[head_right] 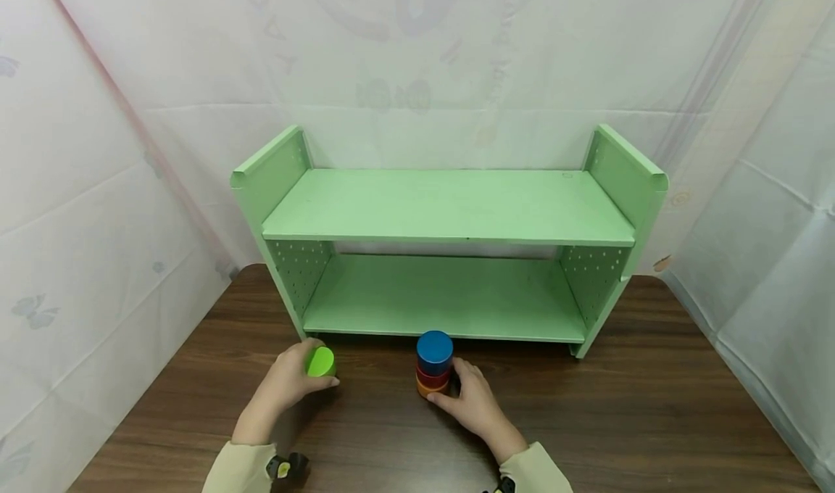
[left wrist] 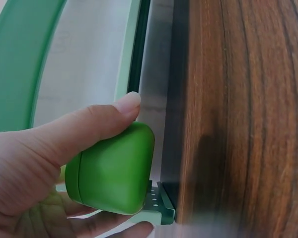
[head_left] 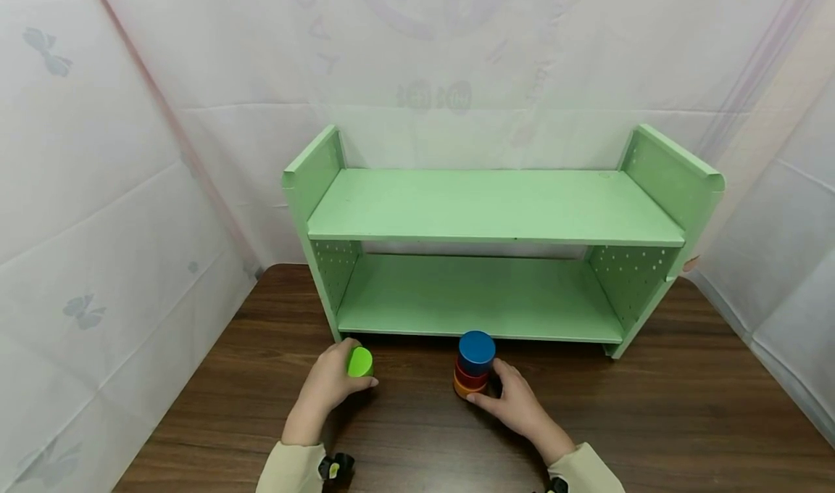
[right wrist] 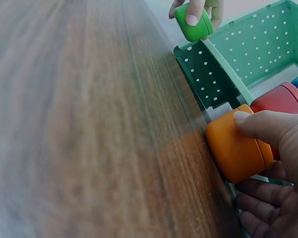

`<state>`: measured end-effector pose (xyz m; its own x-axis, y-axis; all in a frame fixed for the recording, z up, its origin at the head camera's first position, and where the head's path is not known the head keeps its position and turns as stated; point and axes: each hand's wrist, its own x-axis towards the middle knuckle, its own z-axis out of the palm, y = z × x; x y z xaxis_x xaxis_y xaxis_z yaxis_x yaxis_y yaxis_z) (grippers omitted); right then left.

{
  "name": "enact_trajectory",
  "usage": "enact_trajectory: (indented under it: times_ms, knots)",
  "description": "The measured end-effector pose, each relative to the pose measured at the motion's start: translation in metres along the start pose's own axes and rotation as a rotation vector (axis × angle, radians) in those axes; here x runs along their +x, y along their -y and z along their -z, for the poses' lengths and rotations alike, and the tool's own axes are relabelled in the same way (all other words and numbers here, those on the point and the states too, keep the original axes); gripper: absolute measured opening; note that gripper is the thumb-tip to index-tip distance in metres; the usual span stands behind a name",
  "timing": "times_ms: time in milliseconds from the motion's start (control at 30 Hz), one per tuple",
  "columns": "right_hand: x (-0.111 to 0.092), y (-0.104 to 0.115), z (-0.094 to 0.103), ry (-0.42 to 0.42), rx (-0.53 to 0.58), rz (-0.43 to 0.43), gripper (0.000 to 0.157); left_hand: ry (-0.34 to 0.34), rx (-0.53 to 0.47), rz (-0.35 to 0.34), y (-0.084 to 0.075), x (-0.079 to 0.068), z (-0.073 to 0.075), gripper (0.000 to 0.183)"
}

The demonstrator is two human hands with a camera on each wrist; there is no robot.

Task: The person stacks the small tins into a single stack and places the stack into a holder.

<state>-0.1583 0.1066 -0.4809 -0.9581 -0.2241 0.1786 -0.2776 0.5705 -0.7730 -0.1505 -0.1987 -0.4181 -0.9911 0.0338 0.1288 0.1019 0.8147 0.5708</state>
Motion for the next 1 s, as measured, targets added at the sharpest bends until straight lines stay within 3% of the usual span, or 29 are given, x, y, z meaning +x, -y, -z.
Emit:
enact_trajectory:
  times_ms: [333,633,1000]
  knots:
    - [0.0,-0.001,0.0,0.007,0.001,-0.019,0.055,0.04,-0.065,0.0,-0.008,0.0,-0.003,0.057]
    - [0.001,0.0,0.0,0.012,0.006,-0.017,0.055,0.031,-0.032,0.015,-0.012,0.0,-0.004,0.055]
    - [0.001,0.0,0.001,0.013,0.012,-0.021,0.058,-0.009,-0.035,-0.018,-0.016,0.0,-0.009,0.064]
